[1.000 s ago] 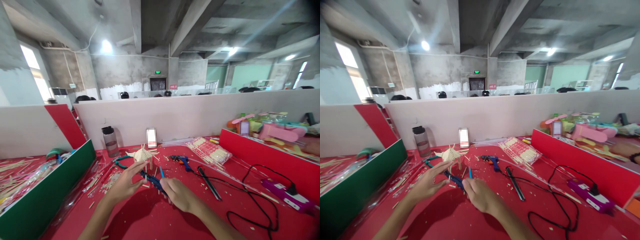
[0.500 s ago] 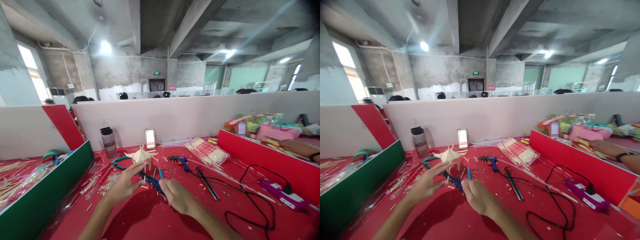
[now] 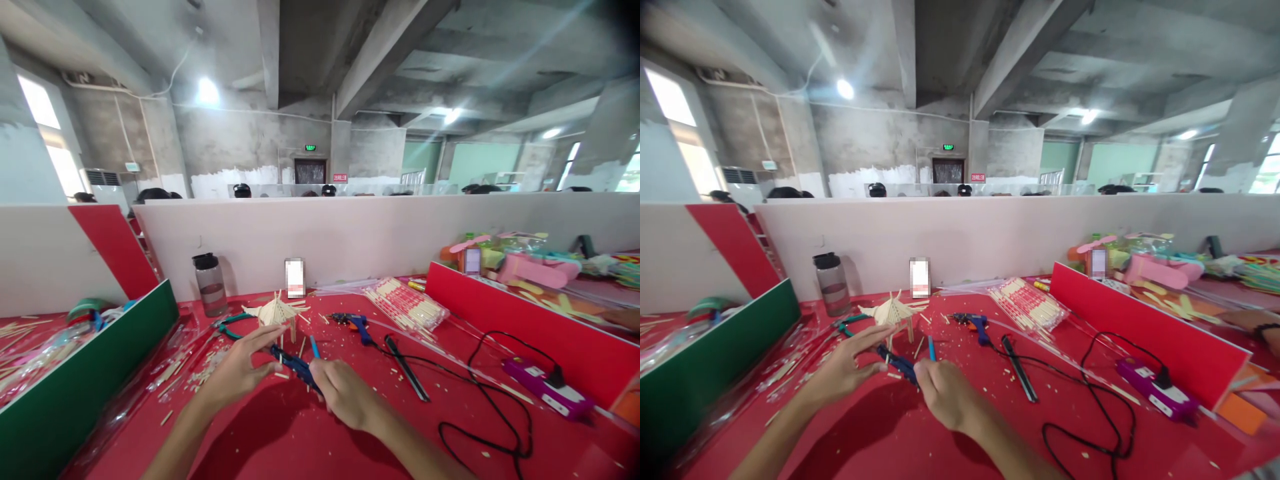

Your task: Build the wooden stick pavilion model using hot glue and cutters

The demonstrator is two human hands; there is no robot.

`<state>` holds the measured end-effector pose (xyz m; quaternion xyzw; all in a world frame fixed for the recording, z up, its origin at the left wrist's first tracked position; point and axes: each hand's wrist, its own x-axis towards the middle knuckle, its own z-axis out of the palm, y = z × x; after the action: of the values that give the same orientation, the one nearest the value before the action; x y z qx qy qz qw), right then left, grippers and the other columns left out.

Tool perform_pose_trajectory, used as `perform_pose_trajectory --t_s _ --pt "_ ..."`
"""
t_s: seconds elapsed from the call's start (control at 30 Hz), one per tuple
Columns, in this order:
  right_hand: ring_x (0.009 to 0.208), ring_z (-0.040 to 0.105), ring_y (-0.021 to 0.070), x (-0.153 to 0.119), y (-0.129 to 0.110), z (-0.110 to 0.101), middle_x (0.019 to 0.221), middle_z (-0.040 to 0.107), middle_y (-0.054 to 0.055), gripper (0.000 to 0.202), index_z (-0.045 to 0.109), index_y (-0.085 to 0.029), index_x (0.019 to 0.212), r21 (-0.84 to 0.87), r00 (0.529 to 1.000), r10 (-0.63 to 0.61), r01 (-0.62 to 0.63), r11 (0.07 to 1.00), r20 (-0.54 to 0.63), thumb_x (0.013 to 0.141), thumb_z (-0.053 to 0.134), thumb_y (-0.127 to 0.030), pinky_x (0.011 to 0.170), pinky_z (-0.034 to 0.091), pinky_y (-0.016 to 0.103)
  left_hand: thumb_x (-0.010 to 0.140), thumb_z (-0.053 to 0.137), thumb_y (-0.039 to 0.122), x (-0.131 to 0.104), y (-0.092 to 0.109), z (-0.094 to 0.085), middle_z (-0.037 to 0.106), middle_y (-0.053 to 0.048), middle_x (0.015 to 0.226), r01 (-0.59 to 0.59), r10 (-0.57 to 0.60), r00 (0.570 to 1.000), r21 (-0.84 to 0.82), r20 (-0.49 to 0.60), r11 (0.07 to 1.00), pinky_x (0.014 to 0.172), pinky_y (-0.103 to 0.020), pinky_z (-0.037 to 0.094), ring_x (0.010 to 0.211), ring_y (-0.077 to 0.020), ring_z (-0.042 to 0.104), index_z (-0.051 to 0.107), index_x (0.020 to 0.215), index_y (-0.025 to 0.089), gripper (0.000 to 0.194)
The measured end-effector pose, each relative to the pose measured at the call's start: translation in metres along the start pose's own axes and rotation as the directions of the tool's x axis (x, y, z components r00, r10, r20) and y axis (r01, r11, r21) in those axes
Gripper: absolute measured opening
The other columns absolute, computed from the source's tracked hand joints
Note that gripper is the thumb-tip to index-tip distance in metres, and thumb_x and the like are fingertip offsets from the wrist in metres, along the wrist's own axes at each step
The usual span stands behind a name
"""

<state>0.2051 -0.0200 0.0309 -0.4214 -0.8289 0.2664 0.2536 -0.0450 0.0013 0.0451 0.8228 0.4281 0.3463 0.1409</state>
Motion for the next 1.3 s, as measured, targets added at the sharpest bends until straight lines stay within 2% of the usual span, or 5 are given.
perform_pose_trajectory --t_s 0.2,0.53,0.8,1.3 --pt "0.059 0.055 0.0148 0.001 0.005 -0.001 0.062 0.059 0.001 0.051 0.050 -0.020 0.074 0.012 0.999 -0.015 0.015 1.000 0.036 0.107 0.018 -0.043 0.061 0.034 0.024 0.085 0.071 0.033 0.001 0.004 0.000 0.059 -0.006 0.143 0.004 -0.004 1.000 -0.032 0.015 0.999 0.112 -0.043 0.043 0.133 -0.0299 0.053 0.058 0.139 0.031 0.056" --pt "0.058 0.054 0.0139 0.001 0.011 0.002 0.064 0.059 0.001 0.050 0.049 -0.020 0.074 0.059 1.000 -0.027 0.026 0.998 0.016 0.106 0.021 -0.046 0.059 0.031 0.025 0.085 0.071 0.036 -0.001 0.004 -0.001 0.059 -0.007 0.144 0.005 -0.005 1.000 0.000 0.012 1.000 0.112 -0.041 0.043 0.133 -0.0293 0.053 0.056 0.140 0.031 0.057" --pt "0.060 0.056 0.0143 0.001 0.010 0.000 0.066 0.060 0.001 0.049 0.052 -0.020 0.075 0.066 1.000 -0.019 0.018 0.998 0.024 0.106 0.022 -0.044 0.059 0.031 0.025 0.083 0.073 0.031 -0.001 0.007 0.000 0.061 -0.008 0.141 -0.005 0.005 1.000 -0.006 -0.005 1.000 0.111 -0.041 0.045 0.131 -0.0292 0.056 0.058 0.139 0.029 0.058" --pt "0.059 0.054 0.0141 0.001 0.009 0.000 0.064 0.058 0.000 0.047 0.050 -0.020 0.074 0.044 1.000 -0.031 0.031 0.999 -0.002 0.106 0.024 -0.043 0.058 0.030 0.025 0.087 0.069 0.030 0.000 0.006 0.000 0.057 -0.008 0.145 -0.013 0.012 1.000 0.007 0.013 1.000 0.115 -0.043 0.040 0.135 -0.0286 0.051 0.055 0.141 0.029 0.056"
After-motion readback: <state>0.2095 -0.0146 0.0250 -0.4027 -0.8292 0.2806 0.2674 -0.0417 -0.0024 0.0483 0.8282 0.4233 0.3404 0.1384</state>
